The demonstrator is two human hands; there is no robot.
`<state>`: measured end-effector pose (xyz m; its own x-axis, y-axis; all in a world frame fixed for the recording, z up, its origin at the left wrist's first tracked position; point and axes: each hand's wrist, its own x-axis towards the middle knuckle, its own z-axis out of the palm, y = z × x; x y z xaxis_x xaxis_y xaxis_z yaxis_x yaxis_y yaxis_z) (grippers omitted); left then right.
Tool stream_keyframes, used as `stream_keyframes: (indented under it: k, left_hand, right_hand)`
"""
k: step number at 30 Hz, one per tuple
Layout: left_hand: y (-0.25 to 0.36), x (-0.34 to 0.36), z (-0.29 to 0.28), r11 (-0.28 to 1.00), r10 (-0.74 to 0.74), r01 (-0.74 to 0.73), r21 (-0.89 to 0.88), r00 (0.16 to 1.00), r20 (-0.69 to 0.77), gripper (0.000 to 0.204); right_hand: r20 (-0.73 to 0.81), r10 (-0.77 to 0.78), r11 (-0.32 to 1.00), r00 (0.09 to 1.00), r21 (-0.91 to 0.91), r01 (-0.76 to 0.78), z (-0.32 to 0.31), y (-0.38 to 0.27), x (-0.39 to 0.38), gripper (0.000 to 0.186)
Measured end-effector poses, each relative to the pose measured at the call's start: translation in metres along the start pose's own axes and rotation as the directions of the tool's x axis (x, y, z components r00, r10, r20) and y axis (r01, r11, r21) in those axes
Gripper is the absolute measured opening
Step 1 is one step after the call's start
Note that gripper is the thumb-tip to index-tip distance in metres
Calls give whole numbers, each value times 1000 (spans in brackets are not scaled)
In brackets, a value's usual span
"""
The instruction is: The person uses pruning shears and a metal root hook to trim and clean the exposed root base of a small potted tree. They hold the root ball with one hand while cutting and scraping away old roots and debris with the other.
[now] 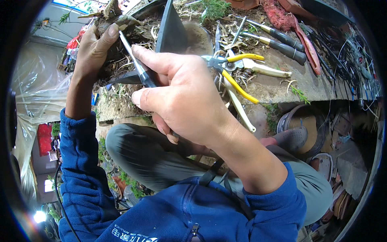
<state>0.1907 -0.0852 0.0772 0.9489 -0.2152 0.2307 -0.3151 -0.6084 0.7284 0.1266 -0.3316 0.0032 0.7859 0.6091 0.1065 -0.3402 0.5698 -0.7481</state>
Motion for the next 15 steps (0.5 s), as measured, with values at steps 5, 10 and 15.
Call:
stream_keyframes:
  k: [5, 10, 15]
  left_hand:
    - [-12, -10, -14, 987, 90, -81, -139, 994, 58, 59]
    - [-11, -13, -20, 931, -73, 96, -351, 994, 79, 49]
    - [-5, -13, -9, 954, -61, 53, -295, 998, -16, 46]
  right_hand:
    - [28, 92, 994, 995, -54, -91, -3, -12, -2, 65]
    - [-134, -25, 995, 991, 93, 37, 21, 4, -8, 63]
    - [-166, -35, 994, 986, 95, 51, 27, 4, -7, 67]
